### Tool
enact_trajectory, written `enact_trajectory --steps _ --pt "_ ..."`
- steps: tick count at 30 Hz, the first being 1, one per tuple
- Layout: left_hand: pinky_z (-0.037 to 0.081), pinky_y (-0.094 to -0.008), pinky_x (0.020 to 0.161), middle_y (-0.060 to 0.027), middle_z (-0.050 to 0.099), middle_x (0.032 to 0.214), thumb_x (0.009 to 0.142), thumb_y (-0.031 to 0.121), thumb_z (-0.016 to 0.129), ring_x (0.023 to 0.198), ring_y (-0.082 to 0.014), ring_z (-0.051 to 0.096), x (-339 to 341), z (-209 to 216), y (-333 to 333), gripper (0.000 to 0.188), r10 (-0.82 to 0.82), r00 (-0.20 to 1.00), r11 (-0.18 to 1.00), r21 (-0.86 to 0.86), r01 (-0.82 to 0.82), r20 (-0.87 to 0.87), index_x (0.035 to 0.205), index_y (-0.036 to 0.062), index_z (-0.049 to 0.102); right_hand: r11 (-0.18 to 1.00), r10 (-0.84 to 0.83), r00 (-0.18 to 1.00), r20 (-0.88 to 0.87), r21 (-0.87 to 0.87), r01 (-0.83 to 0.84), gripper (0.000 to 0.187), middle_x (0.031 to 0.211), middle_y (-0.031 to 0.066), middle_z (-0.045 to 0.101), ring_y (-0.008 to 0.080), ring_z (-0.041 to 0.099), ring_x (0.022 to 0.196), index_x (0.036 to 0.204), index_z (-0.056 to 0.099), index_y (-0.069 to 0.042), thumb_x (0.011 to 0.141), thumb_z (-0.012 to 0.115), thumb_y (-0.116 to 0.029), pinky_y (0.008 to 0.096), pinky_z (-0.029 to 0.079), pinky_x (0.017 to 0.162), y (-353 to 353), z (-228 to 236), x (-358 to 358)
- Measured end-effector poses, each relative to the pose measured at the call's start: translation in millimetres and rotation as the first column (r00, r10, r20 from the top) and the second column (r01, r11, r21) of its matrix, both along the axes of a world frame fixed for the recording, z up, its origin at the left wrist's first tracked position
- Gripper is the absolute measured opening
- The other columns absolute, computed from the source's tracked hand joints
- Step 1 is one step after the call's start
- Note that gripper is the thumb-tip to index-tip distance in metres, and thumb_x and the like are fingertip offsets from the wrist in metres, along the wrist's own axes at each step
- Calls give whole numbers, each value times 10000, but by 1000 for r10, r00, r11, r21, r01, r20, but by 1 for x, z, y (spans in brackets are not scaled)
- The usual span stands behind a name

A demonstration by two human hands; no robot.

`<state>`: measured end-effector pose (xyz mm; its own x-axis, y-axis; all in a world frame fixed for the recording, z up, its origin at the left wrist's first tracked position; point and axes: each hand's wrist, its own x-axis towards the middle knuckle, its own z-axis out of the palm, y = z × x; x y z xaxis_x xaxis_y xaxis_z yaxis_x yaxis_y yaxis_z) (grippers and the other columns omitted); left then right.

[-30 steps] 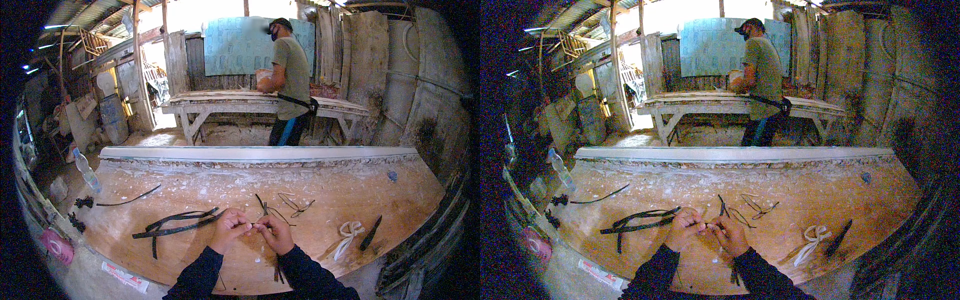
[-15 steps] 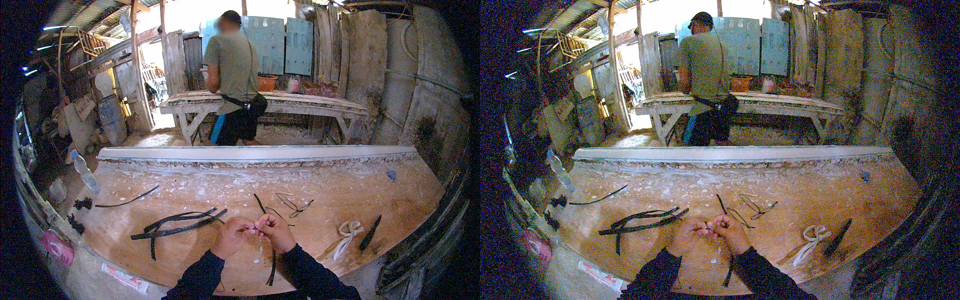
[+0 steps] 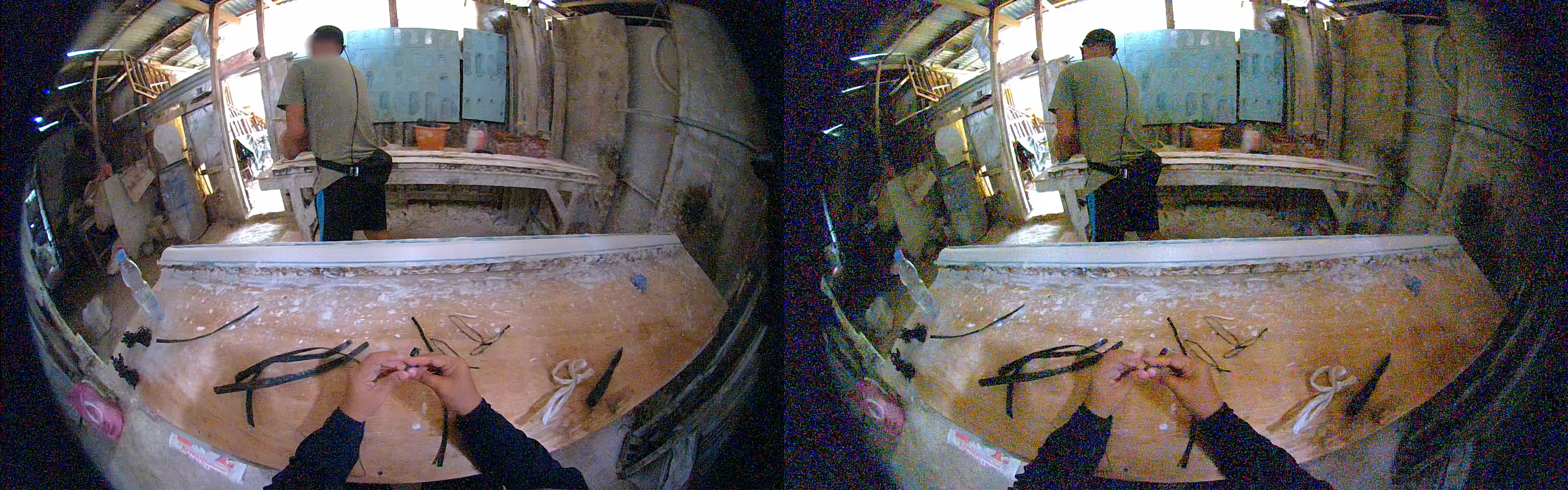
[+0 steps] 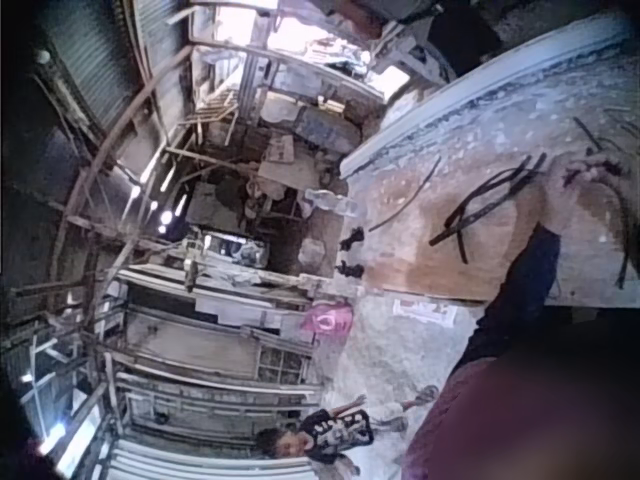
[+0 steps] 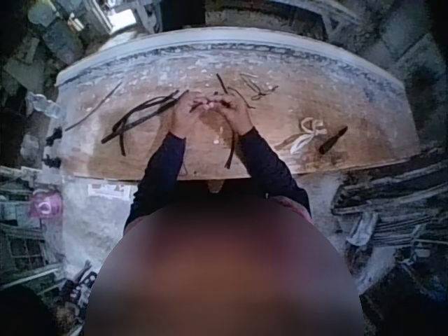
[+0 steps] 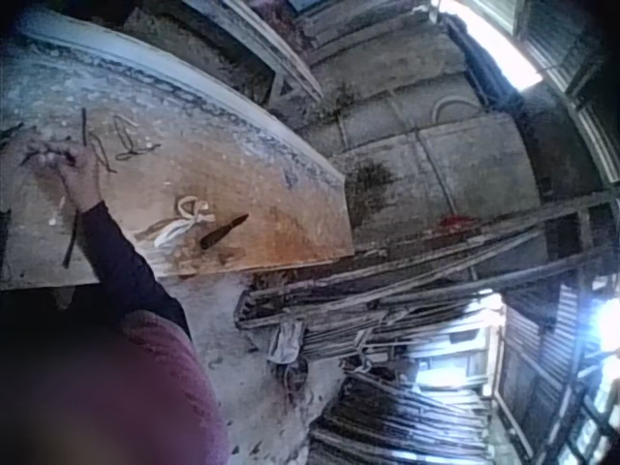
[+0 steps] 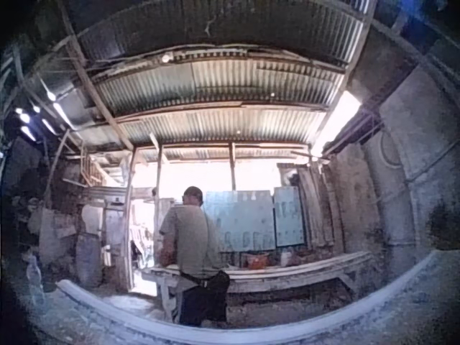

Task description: The person repeatedly picks up thin black rubber strips on a wooden workbench, folds and twists them by hand, and places them back down. A second person works at a separate table in the background.

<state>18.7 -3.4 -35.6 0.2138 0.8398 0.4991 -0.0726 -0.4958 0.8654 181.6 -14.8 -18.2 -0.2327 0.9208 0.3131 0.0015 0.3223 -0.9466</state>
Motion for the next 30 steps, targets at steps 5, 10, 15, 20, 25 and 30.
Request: enact_trajectory --steps 5,10,15,20,25,30 --pt "474 -283 634 -70 577 747 686 67 634 715 -215 578 5 7 0 168 340 899 890 403 -214 -275 843 76 575 992 -47 997 65 122 39 161 849 50 592 115 547 756 921 587 -9 763 576 -41 231 437 675 -1 0 -3" --pt "482 -329 584 -86 581 742 664 61 623 672 -261 576 4 22 -13 183 597 734 655 725 -212 -325 839 90 576 941 -254 931 263 288 175 96 745 86 563 154 544 663 833 565 -12 751 584 -59 241 435 618 -9 9 -10" --pt "479 -313 569 -90 578 743 682 52 613 669 -246 581 12 7 -9 153 518 820 799 480 -362 -244 826 75 565 922 -279 922 270 345 178 96 732 83 541 155 534 681 828 540 -16 763 574 -78 246 428 626 -7 3 -13" --pt "468 -260 607 -59 579 774 733 61 602 691 -151 576 13 -4 -6 94 346 933 938 55 -342 -101 811 37 556 995 88 989 -123 -43 -94 107 773 11 522 125 523 720 861 506 -37 817 533 -131 231 421 675 4 -7 -14" --pt "449 -216 665 -37 577 806 762 81 593 718 -101 550 8 12 -10 108 181 983 971 -164 -175 24 835 8 563 824 268 824 -500 -325 -465 124 810 14 533 125 537 767 884 504 -26 825 521 -134 243 441 733 3 -6 -2" --pt "443 -228 693 -46 582 833 785 102 575 769 -108 548 8 19 -12 121 61 989 936 -351 -9 135 846 -2 571 755 160 759 -631 -417 -506 179 886 57 559 149 555 837 965 510 0 816 516 -98 295 456 801 4 -7 -1"
